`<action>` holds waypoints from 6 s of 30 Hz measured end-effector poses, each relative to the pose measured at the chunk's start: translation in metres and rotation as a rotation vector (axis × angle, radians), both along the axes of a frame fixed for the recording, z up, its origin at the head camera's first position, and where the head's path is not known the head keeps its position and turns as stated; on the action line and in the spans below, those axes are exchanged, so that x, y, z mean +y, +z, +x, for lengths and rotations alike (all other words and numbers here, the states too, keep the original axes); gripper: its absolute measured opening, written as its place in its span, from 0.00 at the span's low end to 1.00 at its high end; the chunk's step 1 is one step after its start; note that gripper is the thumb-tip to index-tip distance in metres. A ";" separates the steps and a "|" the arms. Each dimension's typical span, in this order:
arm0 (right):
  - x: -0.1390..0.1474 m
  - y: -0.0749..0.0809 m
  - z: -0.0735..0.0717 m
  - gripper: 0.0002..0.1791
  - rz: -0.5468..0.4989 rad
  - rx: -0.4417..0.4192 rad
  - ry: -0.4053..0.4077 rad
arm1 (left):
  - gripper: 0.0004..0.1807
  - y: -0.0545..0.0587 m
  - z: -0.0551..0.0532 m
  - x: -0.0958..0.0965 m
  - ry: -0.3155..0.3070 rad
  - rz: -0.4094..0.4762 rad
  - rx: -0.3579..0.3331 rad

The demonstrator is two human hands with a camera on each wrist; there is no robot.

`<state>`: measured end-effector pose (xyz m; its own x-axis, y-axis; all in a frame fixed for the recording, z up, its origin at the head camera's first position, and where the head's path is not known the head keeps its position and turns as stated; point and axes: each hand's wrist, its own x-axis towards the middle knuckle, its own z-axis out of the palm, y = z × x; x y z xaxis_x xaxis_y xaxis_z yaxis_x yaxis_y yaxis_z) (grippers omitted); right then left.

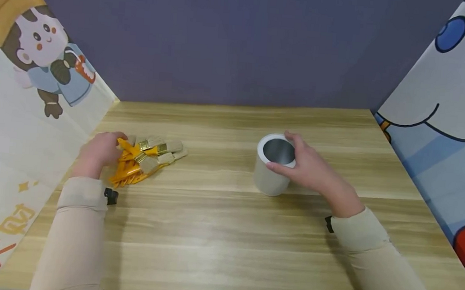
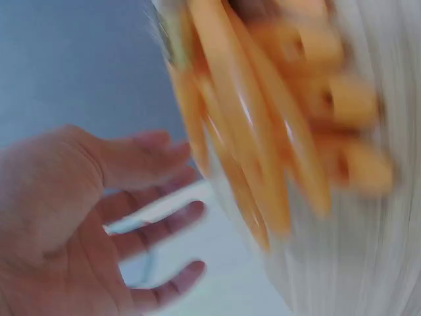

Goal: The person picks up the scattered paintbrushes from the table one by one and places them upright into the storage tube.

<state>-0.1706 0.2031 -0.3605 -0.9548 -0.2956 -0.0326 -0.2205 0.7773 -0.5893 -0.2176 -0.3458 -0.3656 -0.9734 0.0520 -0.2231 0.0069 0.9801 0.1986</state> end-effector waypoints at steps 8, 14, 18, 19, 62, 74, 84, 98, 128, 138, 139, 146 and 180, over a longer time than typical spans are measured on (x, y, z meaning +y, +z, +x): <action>-0.001 0.004 -0.001 0.62 0.003 0.016 0.008 | 0.25 -0.012 -0.012 -0.034 -0.060 -0.045 0.039; 0.000 0.001 -0.001 0.61 0.002 0.024 0.005 | 0.22 -0.017 -0.015 -0.040 -0.144 -0.053 0.073; 0.001 -0.002 0.001 0.61 0.002 0.014 0.006 | 0.19 -0.018 -0.014 -0.035 -0.186 -0.051 0.073; 0.001 -0.003 0.001 0.61 0.002 0.011 0.004 | 0.18 -0.018 -0.014 -0.033 -0.192 -0.050 0.070; 0.003 -0.004 0.001 0.63 -0.029 -0.011 -0.009 | 0.23 0.004 0.005 0.068 -0.453 -0.207 -0.031; 0.002 -0.004 0.001 0.65 -0.013 -0.017 -0.026 | 0.21 0.014 0.002 0.073 -0.486 -0.278 -0.001; 0.002 -0.004 0.002 0.66 -0.029 -0.025 -0.045 | 0.20 0.121 -0.004 0.124 -0.423 0.176 0.354; 0.005 -0.005 0.002 0.68 -0.066 -0.072 -0.058 | 0.14 0.174 0.013 0.282 -0.510 0.607 0.381; 0.006 -0.009 0.002 0.63 -0.211 -0.109 0.018 | 0.15 0.059 0.021 0.362 -0.598 0.420 0.082; 0.004 -0.013 -0.004 0.18 -0.331 0.012 0.181 | 0.32 0.058 0.021 0.365 -0.607 0.425 0.096; 0.004 -0.013 -0.005 0.19 -0.342 0.015 0.186 | 0.33 0.059 0.021 0.364 -0.610 0.432 0.092; 0.004 -0.011 0.001 0.55 -0.277 -0.026 0.060 | 0.30 0.081 0.016 0.339 -0.572 0.397 0.122; 0.004 -0.010 0.002 0.65 -0.201 -0.063 -0.047 | 0.26 0.025 -0.036 0.088 -0.251 0.138 -0.052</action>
